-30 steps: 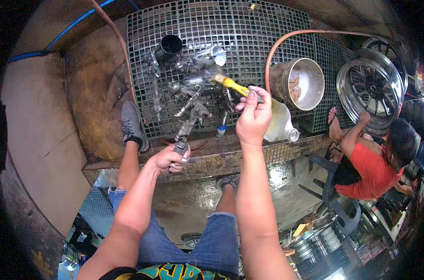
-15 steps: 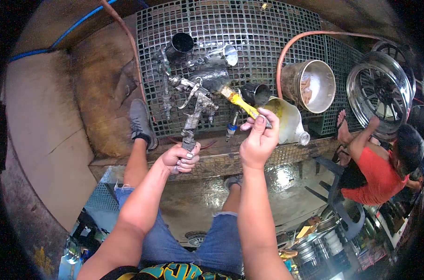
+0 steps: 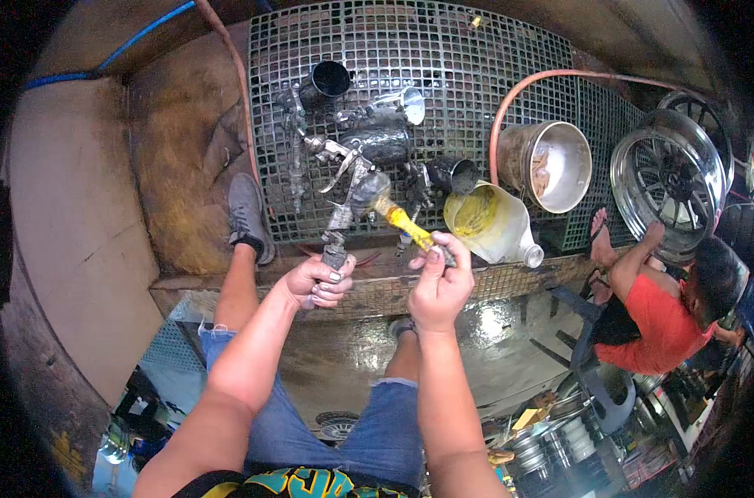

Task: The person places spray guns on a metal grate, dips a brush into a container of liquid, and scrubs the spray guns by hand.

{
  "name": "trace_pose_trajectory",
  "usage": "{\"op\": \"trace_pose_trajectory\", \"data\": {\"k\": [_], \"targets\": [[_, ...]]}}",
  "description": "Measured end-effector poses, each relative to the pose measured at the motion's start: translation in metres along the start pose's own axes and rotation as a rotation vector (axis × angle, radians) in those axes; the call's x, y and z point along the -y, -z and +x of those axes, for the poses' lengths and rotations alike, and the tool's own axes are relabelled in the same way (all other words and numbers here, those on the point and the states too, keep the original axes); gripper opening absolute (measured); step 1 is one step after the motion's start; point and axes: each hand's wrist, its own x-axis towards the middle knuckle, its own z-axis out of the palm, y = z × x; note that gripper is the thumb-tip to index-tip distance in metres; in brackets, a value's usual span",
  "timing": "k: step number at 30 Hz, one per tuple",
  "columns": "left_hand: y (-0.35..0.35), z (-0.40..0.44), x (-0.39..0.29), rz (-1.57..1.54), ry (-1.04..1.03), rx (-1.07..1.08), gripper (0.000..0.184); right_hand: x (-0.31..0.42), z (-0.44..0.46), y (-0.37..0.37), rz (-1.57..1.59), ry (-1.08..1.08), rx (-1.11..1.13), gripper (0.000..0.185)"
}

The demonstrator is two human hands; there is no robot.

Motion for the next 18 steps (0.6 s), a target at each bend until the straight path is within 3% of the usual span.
{"op": "trace_pose_trajectory", "data": {"k": [4, 9, 11, 13, 14, 18], "targets": [[0.001, 0.000, 0.000, 0.017, 0.000, 0.008, 0.020, 0.011, 0.016, 0.008, 0.002, 0.001, -0.048, 0.019], [-0.002, 0.000, -0.001, 0.042, -0.007, 0.003, 0.021, 0.009, 0.011, 0.042, -0.262, 0.150, -0.257, 0.016], [0.000, -0.001, -0.001, 0.040, -0.005, -0.012, 0.022, 0.008, 0.007, 0.051, -0.273, 0.050, -0.262, 0.016], [0.001, 0.000, 0.000, 0.067, -0.008, -0.021, 0.022, 0.004, 0.010, 0.052, -0.757, 0.284, -0.191, 0.020], [0.001, 0.002, 0.001, 0.068, -0.008, -0.025, 0.022, -0.003, 0.008, 0.052, -0.746, 0.119, -0.168, 0.025], [0.000, 0.002, 0.000, 0.067, -0.032, -0.055, 0.024, -0.064, 0.018, 0.053, -0.852, 0.101, -0.158, 0.025]]}}
